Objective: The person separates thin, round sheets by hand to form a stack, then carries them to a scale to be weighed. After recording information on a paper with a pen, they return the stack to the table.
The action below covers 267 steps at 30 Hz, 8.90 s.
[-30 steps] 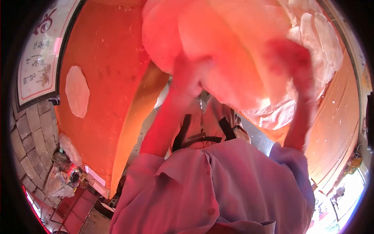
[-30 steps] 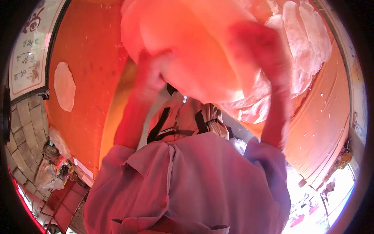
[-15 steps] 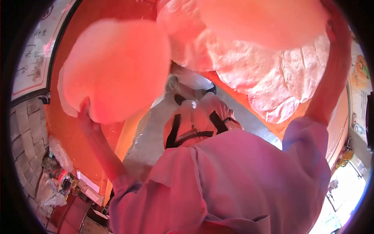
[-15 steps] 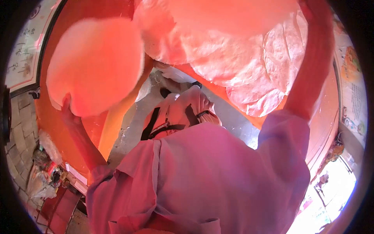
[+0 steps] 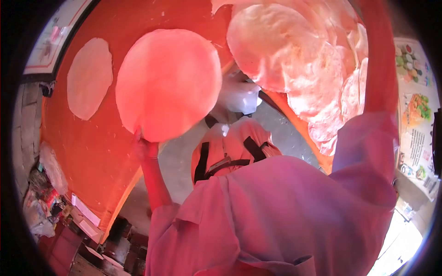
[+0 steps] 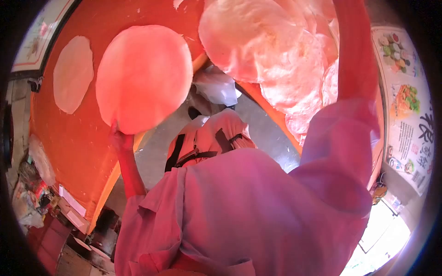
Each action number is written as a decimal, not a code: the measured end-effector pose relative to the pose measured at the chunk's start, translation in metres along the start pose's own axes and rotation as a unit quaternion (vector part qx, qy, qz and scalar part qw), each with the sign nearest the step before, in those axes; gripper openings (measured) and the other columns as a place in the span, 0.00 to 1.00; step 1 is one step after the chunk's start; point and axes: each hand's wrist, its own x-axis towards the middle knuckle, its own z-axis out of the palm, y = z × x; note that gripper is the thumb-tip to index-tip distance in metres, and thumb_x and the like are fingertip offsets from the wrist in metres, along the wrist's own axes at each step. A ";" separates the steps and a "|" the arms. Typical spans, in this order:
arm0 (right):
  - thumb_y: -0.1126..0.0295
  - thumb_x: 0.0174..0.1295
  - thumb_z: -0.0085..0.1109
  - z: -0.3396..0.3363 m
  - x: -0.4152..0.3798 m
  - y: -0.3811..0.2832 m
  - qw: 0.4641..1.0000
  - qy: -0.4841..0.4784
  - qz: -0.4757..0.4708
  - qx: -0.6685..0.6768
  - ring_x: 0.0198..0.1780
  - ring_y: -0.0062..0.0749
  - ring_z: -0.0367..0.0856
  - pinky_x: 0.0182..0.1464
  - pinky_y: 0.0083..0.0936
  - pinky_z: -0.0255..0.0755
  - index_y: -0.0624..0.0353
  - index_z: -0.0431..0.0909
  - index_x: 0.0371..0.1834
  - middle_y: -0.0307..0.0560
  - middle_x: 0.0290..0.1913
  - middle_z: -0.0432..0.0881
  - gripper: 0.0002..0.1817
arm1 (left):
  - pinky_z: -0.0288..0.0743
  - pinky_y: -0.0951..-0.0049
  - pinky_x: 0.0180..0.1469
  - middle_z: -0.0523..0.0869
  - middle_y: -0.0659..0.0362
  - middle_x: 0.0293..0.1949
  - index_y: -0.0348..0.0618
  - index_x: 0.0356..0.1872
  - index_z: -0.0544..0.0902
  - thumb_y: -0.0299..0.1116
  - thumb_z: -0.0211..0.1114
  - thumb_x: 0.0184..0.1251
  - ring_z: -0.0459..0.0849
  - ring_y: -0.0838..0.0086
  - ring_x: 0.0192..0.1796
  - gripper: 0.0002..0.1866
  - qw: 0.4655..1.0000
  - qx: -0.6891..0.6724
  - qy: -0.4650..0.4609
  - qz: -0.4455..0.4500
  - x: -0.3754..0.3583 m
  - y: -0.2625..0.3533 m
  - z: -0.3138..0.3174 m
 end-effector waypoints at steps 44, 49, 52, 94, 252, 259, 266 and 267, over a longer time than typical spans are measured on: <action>0.68 0.58 0.58 0.408 -0.205 0.173 0.904 -0.361 -0.117 -0.199 0.28 0.13 0.72 0.30 0.22 0.68 0.63 0.80 0.31 0.47 0.21 0.75 0.08 | 0.72 0.71 0.55 0.80 0.59 0.52 0.37 0.54 0.75 0.33 0.54 0.63 0.78 0.74 0.54 0.19 0.967 0.165 0.124 0.147 -0.017 -0.014 0.096; 0.67 0.61 0.59 0.373 -0.137 0.187 0.951 -0.302 0.056 -0.037 0.30 0.13 0.71 0.27 0.20 0.66 0.62 0.80 0.32 0.36 0.25 0.78 0.08 | 0.77 0.76 0.44 0.81 0.62 0.45 0.39 0.55 0.75 0.33 0.54 0.71 0.80 0.79 0.44 0.16 0.973 0.110 0.111 0.169 -0.005 -0.049 -0.021; 0.67 0.58 0.59 0.323 -0.059 0.154 0.971 -0.201 0.082 0.097 0.30 0.17 0.72 0.32 0.20 0.68 0.61 0.80 0.32 0.35 0.26 0.77 0.08 | 0.75 0.65 0.58 0.76 0.55 0.59 0.39 0.64 0.68 0.35 0.55 0.71 0.76 0.68 0.59 0.23 0.982 0.064 0.143 0.106 -0.014 -0.031 0.034; 0.62 0.54 0.60 0.285 0.003 0.206 0.946 -0.304 -0.061 0.092 0.35 0.26 0.79 0.37 0.29 0.73 0.57 0.82 0.38 0.40 0.31 0.82 0.13 | 0.73 0.61 0.60 0.76 0.49 0.57 0.30 0.62 0.67 0.25 0.60 0.61 0.77 0.62 0.58 0.27 0.971 0.116 0.189 0.085 -0.017 -0.024 0.051; 0.70 0.57 0.63 -0.154 0.159 0.289 0.916 0.165 0.220 -0.292 0.30 0.31 0.76 0.31 0.26 0.73 0.61 0.73 0.54 0.49 0.37 0.81 0.21 | 0.60 0.52 0.70 0.69 0.51 0.67 0.38 0.69 0.63 0.30 0.56 0.60 0.67 0.58 0.68 0.32 0.974 -0.028 0.224 0.012 -0.019 -0.031 -0.006; 0.74 0.62 0.55 0.182 0.006 0.209 0.974 -0.171 0.067 -0.131 0.39 0.21 0.79 0.43 0.19 0.76 0.58 0.74 0.60 0.41 0.40 0.83 0.21 | 0.61 0.55 0.68 0.72 0.53 0.63 0.40 0.66 0.65 0.39 0.61 0.64 0.69 0.60 0.66 0.31 0.983 0.081 0.088 0.138 -0.020 -0.010 0.094; 0.63 0.45 0.75 0.395 -0.174 0.155 0.880 -0.463 0.077 -0.073 0.45 0.26 0.80 0.46 0.24 0.76 0.60 0.78 0.54 0.43 0.46 0.82 0.31 | 0.80 0.67 0.47 0.80 0.56 0.51 0.37 0.59 0.71 0.38 0.69 0.61 0.82 0.69 0.50 0.28 0.983 0.143 0.020 0.114 -0.007 0.002 0.117; 0.62 0.45 0.75 0.405 -0.179 0.153 0.877 -0.467 0.082 -0.072 0.45 0.27 0.80 0.46 0.25 0.76 0.61 0.79 0.53 0.43 0.46 0.82 0.30 | 0.80 0.67 0.48 0.80 0.56 0.51 0.37 0.59 0.71 0.39 0.69 0.60 0.82 0.69 0.50 0.28 0.984 0.139 0.014 0.108 -0.007 0.003 0.110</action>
